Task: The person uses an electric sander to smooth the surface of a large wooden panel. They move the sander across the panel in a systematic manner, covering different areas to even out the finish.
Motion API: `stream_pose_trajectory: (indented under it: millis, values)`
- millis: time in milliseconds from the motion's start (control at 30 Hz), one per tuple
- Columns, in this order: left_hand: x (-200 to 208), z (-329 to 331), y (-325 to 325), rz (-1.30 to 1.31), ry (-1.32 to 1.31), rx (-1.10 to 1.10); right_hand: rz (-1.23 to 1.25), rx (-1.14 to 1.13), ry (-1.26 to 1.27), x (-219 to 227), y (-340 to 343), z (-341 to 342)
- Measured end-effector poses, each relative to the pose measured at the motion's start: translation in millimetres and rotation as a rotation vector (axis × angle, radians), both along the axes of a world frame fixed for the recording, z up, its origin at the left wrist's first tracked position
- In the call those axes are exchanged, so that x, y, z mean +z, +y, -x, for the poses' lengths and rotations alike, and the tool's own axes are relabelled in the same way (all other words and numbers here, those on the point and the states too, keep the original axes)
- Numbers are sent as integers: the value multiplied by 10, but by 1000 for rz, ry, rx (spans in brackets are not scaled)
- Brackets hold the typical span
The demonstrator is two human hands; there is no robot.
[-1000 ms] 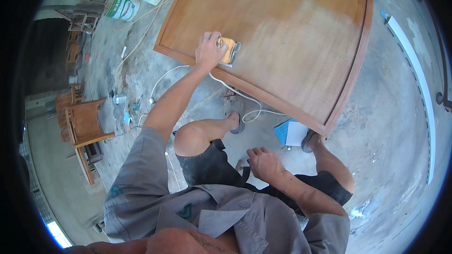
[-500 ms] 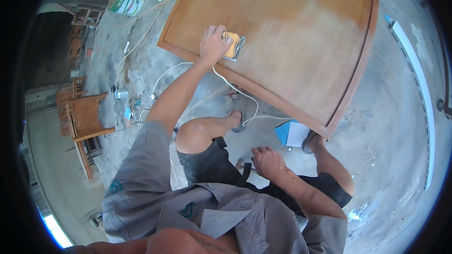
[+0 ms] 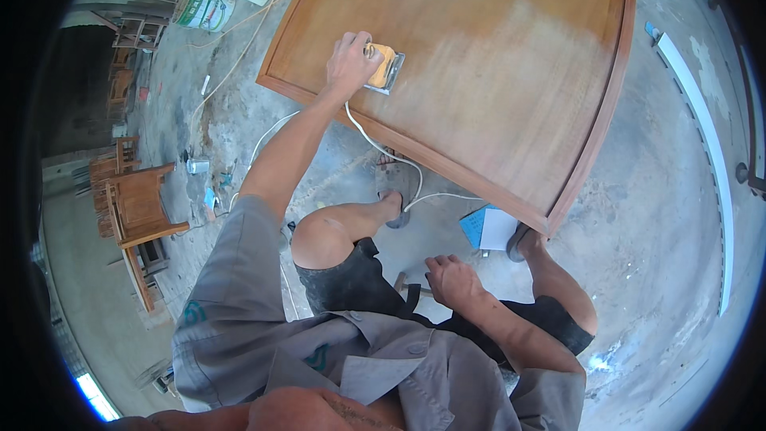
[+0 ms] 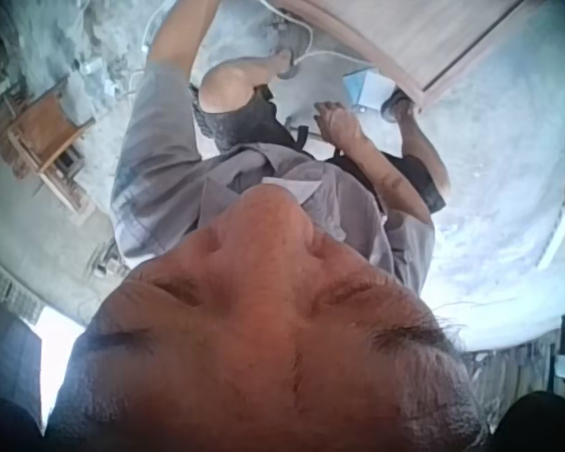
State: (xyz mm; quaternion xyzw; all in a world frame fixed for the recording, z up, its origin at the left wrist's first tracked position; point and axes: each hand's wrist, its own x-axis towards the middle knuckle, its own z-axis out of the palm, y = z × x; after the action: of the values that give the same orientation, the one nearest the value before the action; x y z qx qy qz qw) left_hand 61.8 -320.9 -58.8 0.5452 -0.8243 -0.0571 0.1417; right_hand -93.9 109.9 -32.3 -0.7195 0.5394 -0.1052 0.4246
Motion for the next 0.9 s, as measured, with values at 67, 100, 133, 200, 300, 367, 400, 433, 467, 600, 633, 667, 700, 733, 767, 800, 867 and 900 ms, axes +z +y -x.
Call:
stream_pose_trajectory:
  millis: [67, 100, 133, 200, 300, 367, 400, 433, 467, 600, 633, 667, 700, 733, 767, 800, 867, 900]
  values:
    - [-3, -7, 49, -7, 13, 8, -16, 7, 28, -28, -1, 2]
    - [2, -52, 99, -12, 16, 10, -11, 3, 23, -21, -20, 4]
    - [11, -101, 157, -16, 18, 13, -5, -1, 17, -1, -43, 12]
    - [-5, -260, 277, -2, 17, 25, -5, -4, 4, 41, -66, 0]
    - [10, -396, 382, -9, 0, 23, -18, -2, -12, 88, -79, -31]
    - [43, -400, 410, -19, -4, 9, -26, -4, -11, 102, -72, -46]
    - [56, -385, 431, -23, 0, 4, -15, -7, -17, 82, -59, -41]
    - [56, -366, 438, -27, 3, -1, -5, -11, -24, 47, -46, -35]
    - [40, -348, 430, -20, 11, -9, 5, -17, -31, 28, -34, -29]
    - [16, -202, 251, 15, 12, -17, -13, -32, -28, 14, -12, -12]
    - [27, -137, 176, 21, 8, -15, -27, -32, -24, -1, 3, -14]
    - [36, -61, 105, 14, 2, -13, -42, -30, -21, -14, 17, -15]
    - [50, 27, 25, 9, -3, -11, -51, -26, -9, -19, 17, -10]
    - [59, 82, -4, 5, -9, -8, -61, -20, 3, -25, 10, -4]
    - [63, 104, 14, 4, -11, -7, -70, -13, 15, -25, 0, 3]
    - [56, 124, 32, 2, -16, -8, -58, -14, 19, -31, -19, 13]
    - [48, 105, 104, -21, -19, -12, -33, -13, 28, -37, -64, 37]
    - [36, 54, 160, -38, -23, -15, -14, -26, 22, -30, -86, 35]
